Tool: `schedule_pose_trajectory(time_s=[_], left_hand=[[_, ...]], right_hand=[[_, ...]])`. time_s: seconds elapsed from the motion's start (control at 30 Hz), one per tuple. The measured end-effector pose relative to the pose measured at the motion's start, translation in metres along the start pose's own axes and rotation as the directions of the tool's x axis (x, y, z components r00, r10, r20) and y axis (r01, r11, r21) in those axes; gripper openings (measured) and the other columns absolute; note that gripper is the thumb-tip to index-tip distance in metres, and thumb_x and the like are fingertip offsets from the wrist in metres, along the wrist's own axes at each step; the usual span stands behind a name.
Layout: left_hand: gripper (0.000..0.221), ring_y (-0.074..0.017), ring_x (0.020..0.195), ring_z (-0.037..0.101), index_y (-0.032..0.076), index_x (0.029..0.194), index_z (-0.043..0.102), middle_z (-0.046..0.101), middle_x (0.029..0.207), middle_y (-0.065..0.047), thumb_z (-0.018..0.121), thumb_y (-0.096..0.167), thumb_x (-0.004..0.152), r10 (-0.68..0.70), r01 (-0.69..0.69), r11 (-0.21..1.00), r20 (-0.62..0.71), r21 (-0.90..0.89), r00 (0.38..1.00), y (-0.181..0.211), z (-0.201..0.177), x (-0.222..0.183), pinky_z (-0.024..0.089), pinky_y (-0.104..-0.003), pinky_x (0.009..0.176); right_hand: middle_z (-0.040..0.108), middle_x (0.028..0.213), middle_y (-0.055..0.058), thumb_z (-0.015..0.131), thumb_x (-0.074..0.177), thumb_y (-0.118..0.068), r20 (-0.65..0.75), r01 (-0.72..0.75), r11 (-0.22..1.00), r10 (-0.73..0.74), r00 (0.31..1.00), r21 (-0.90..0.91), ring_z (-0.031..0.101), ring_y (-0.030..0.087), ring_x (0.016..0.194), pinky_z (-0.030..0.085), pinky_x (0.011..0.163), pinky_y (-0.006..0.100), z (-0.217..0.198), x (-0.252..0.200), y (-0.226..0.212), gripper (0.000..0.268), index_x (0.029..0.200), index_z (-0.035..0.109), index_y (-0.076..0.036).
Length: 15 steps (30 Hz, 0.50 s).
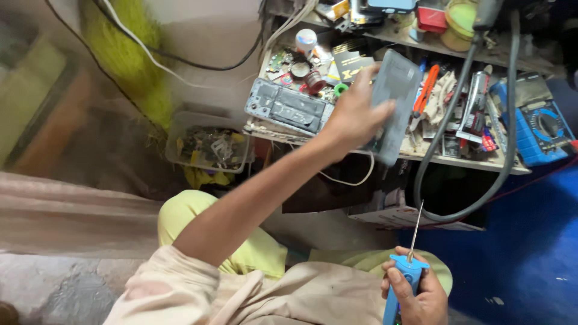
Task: The person uses a blue electric screwdriver to remove screws from a smartphone's back cover and internal frame. They then use a flashlight to inspect the interior and handle a new battery before placing the phone on the workbench.
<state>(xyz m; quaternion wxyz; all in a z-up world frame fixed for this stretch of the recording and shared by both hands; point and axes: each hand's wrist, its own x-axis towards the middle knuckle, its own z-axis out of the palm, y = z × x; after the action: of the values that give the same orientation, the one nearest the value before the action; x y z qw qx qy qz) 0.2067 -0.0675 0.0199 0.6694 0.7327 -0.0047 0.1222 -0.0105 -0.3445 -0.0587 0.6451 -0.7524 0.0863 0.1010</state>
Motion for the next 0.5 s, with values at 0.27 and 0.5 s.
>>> schedule_pose_trajectory(time_s=[0.27, 0.5], left_hand=[[0.058, -0.0383, 0.110, 0.069, -0.007, 0.125, 0.049, 0.067, 0.116, -0.025, 0.081, 0.019, 0.085, -0.022, 0.021, 0.878, -0.005, 0.478, 1.000, -0.016, 0.044, 0.097, 0.056, -0.045, 0.095], [0.043, -0.0366, 0.113, 0.061, -0.001, 0.122, 0.058, 0.056, 0.124, -0.021, 0.074, 0.012, 0.084, 0.212, -0.200, 0.658, 0.076, 0.726, 0.974, 0.023, 0.033, 0.050, 0.057, -0.043, 0.091]], right_hand=[[0.073, 0.093, 0.017, 0.070, 0.087, -0.008, -0.023, -0.016, 0.999, 0.017, 1.000, 0.041, 0.069, 0.019, 0.067, 0.058, 0.056, 0.037, -0.021, 0.011, 0.032, 0.052, 0.135, 0.057, 0.007], [0.075, 0.093, 0.013, 0.072, 0.085, -0.013, 0.049, -0.056, 0.998, 0.057, 0.997, -0.016, 0.069, 0.017, 0.068, 0.057, 0.058, 0.033, -0.012, 0.017, 0.017, 0.057, 0.137, 0.057, 0.003]])
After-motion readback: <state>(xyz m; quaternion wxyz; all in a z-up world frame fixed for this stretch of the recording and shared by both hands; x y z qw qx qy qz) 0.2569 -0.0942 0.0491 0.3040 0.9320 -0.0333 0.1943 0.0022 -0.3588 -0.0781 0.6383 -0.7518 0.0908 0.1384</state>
